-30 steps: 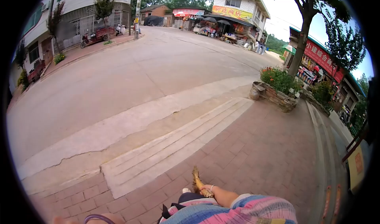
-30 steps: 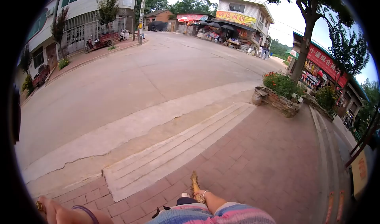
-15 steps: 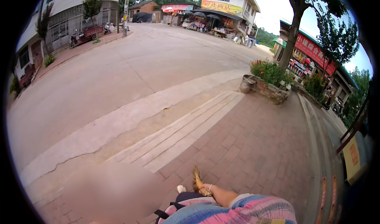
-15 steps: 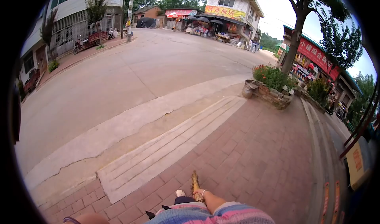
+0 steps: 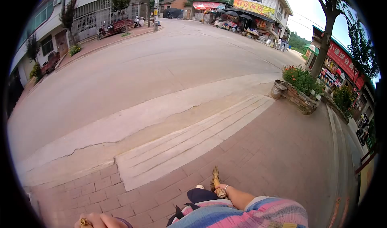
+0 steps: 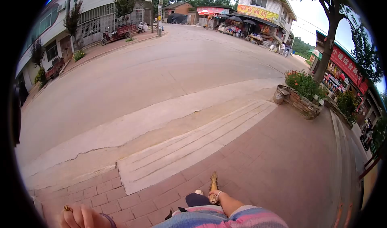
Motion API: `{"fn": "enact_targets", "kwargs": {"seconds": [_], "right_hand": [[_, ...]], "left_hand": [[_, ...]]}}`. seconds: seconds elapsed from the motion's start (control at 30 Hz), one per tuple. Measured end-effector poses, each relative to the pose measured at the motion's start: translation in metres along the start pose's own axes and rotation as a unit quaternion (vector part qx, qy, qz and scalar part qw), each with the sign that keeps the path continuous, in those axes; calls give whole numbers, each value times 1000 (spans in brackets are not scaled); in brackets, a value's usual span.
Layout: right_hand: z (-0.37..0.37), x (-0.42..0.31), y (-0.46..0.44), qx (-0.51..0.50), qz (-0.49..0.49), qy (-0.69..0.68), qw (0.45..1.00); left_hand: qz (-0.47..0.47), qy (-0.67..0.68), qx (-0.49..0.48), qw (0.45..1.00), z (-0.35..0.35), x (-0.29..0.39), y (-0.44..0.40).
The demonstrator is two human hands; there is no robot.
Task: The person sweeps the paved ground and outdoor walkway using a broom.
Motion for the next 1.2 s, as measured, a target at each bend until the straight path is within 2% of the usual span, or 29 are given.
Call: {"fn": "enact_targets", "kwargs": {"seconds": [0.03,0.07,0.13,0.17,0.2,0.23,0.27,0.3,0.37,0.43,0.53,0.57,0.63,0.7,0.77,0.83,0.93,0.97,1.0,1.03,1.07,1.1,1.13,1.17,1.2], "right_hand": [[4,-4,-2,11,0,-20,1000],[14,-11,-10,-29,3,9,1000],[22,-20,-18,9,0,44,999],[30,-23,-28,-9,40,45,998],[45,-32,-30,-45,57,99,992],[66,-35,-26,-78,102,125,984],[77,-46,-40,-47,80,155,984],[96,-51,-45,-29,98,115,988],[130,-65,-86,-57,119,168,977],[176,-74,-105,-10,134,183,974],[239,-87,-136,-14,143,289,947],[265,-94,-148,-17,145,331,932],[360,-92,-185,-50,151,419,894],[432,-73,-186,-89,130,437,885],[484,-59,-191,-106,136,422,890],[553,-45,-134,-183,74,443,874],[616,-17,-152,-233,30,471,850],[636,-8,-129,-241,34,478,844],[653,1,-127,-261,14,479,838],[669,9,-114,-271,5,496,825],[684,14,-98,-278,-12,516,810],[698,22,-85,-296,-14,518,803],[708,31,-92,-290,-26,535,793],[717,34,-100,-286,-46,552,782],[730,42,-103,-281,-36,547,788]], "left_hand": [[-28,-41,-12,999,-4,3,4],[-55,-87,-23,994,-12,8,9],[-134,-129,62,980,-45,3,42],[-151,-125,123,973,-58,0,49],[-147,-123,109,975,-66,-4,52],[-179,-180,107,962,-76,-4,58],[-208,-160,116,958,-87,-6,66],[-229,-175,120,950,-99,-9,72],[-274,-262,140,915,-136,-12,100],[-415,-294,257,821,-181,-15,146],[-476,-441,267,712,-251,-5,204],[-505,-524,228,647,-278,-1,239],[-560,-672,144,462,-331,31,298],[-644,-579,290,408,-346,59,335],[-652,-581,328,360,-365,82,372],[-662,-548,380,344,-387,89,403],[-654,-574,413,270,-412,99,422],[-669,-475,502,274,-415,99,415],[-618,-404,580,345,-426,96,428],[-521,-345,667,406,-424,95,392],[-489,-334,686,422,-430,103,377],[-463,-331,706,422,-446,108,427],[-399,-272,751,449,-454,111,442],[-400,-242,768,437,-459,122,448],[-347,-241,780,461,-465,132,445]]}}
Point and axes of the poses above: each hand's wrist, its own y-axis away from the middle knuckle, its own z-axis out of the palm, x = y × z, the point moved 8 cm from there along -y, towards the middle knuckle, and after that the axes turned 4 degrees about z, right-handed, at the moved point
